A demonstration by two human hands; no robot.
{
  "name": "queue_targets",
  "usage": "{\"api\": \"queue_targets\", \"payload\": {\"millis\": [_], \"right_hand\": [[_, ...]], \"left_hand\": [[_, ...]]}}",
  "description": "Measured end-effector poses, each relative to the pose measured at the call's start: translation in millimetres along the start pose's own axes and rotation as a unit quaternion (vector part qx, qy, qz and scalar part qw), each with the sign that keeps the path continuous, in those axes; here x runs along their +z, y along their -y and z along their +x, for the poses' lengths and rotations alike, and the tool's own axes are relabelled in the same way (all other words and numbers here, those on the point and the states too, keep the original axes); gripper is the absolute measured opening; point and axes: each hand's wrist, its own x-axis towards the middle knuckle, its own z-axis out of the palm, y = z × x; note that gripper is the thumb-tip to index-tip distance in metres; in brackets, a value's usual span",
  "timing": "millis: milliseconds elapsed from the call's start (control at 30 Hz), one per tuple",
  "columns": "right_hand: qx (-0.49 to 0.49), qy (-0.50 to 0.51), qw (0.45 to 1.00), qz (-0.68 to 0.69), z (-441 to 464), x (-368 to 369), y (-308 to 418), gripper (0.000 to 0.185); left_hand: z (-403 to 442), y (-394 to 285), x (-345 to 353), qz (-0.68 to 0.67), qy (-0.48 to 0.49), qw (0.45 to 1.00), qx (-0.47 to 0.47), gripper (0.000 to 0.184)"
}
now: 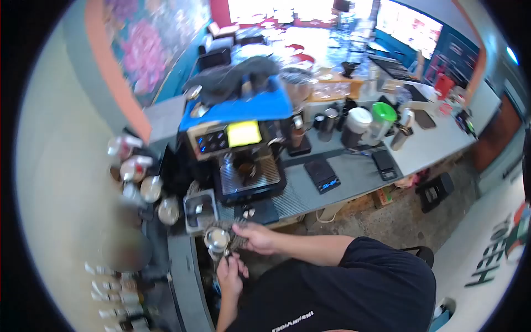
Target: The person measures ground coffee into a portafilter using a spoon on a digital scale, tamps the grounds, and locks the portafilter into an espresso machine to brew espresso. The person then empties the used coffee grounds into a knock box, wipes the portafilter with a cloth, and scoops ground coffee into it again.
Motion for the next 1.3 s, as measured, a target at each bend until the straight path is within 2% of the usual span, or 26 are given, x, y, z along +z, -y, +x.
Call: {"api": "queue_targets", "payload": {"millis": [33, 67, 133, 167, 200, 233, 300, 400, 500, 633, 667, 700, 733, 800, 900, 1000, 1033, 1100, 1167, 1233, 1267, 1300], "right_hand": [[-0.007, -0.054, 0.985, -0.163, 7.9, -11.9, 2.5, 0.064], [0.003, -0.108, 0.941, -0.32, 15.2, -23.4, 4.9, 0.065], [0.017, -0.101, 0.954, -0.281, 5.9, -10.7, 22.4, 0.054], [-0.012, -0.089, 0.976, -0.199, 8.2, -16.2, 11.3, 0.047], [0.004, -0.107, 0.984, -0.145, 5.2, -8.0, 5.6, 0.041], [0.035, -0.046, 0.985, -0.164, 6.2, -19.6, -2.4, 0.037], [0.011, -0.026, 0.962, -0.272, 2.2, -21.2, -6.4, 0.033], [0.032, -0.025, 0.981, -0.19, -3.5, -49.1, 22.8, 0.029], [0.019, -0.084, 0.969, -0.23, -31.3, -86.3, 68.1, 0.033], [-0.075, -0.311, 0.942, -0.101, -86.9, -145.5, 129.1, 0.032], [-0.132, -0.343, 0.924, -0.104, -101.0, -177.2, 140.9, 0.032], [-0.152, -0.415, 0.886, -0.14, -116.1, -220.2, 153.5, 0.032], [-0.208, -0.479, 0.837, -0.163, -131.9, -232.4, 169.7, 0.036], [-0.261, -0.519, 0.802, -0.141, -161.8, -271.8, 198.8, 0.045], [-0.186, -0.629, 0.683, -0.322, -197.2, -329.0, 224.6, 0.052], [-0.156, -0.603, 0.594, -0.509, -209.2, -373.3, 213.6, 0.054], [-0.146, -0.586, 0.559, -0.569, -208.9, -369.8, 215.8, 0.055], [-0.007, -0.44, 0.795, -0.417, -205.3, -339.9, 226.4, 0.053], [-0.029, -0.339, 0.884, -0.321, -186.2, -321.9, 217.6, 0.049], [-0.057, -0.315, 0.861, -0.397, -172.5, -305.8, 224.9, 0.044], [-0.072, -0.3, 0.847, -0.434, -168.8, -303.9, 229.8, 0.043], [-0.071, -0.311, 0.84, -0.439, -165.6, -310.3, 233.6, 0.041]], "left_hand": [[-1.7, 0.2, -1.5, 0.022, -0.021, 1.0, -0.002, 0.032], [-5.6, -2.9, 4.7, 0.037, -0.053, 0.998, 0.001, 0.03], [-5.3, -9.8, 15.8, 0.089, -0.116, 0.989, 0.011, 0.03], [-4.5, -12.1, 15.4, 0.126, -0.142, 0.982, 0.017, 0.031], [-2.4, -13.1, 11.8, 0.182, -0.152, 0.971, 0.018, 0.031], [-0.5, -12.6, 7.4, 0.238, -0.151, 0.959, 0.019, 0.032], [2.5, -6.8, 9.3, 0.267, -0.157, 0.951, 0.023, 0.033], [8.6, -1.3, 19.2, 0.283, -0.127, 0.95, 0.014, 0.033], [20.3, -0.6, 40.8, 0.304, -0.076, 0.949, -0.019, 0.033], [53.0, 15.8, 69.3, 0.327, 0.011, 0.943, -0.068, 0.032], [62.7, 23.4, 74.0, 0.34, 0.036, 0.937, -0.072, 0.03], [73.6, 28.3, 86.9, 0.329, 0.055, 0.939, -0.084, 0.029], [83.6, 32.2, 100.0, 0.319, 0.069, 0.94, -0.095, 0.028], [103.4, 40.3, 125.8, 0.297, 0.1, 0.941, -0.124, 0.026], [138.8, 64.6, 173.9, 0.289, 0.142, 0.933, -0.162, 0.027], [176.5, 76.6, 229.3, 0.36, 0.178, 0.897, -0.185, 0.038], [184.9, 91.7, 242.1, 0.376, 0.189, 0.897, -0.137, 0.039], [204.1, 128.9, 265.9, 0.406, 0.205, 0.89, -0.036, 0.041], [219.5, 140.2, 303.6, 0.378, 0.241, 0.893, -0.047, 0.052], [224.7, 148.2, 336.5, 0.334, 0.266, 0.904, -0.037, 0.059], [229.2, 162.1, 339.5, 0.346, 0.298, 0.889, -0.042, 0.073], [232.9, 166.8, 342.4, 0.366, 0.307, 0.878, -0.019, 0.077]]}}
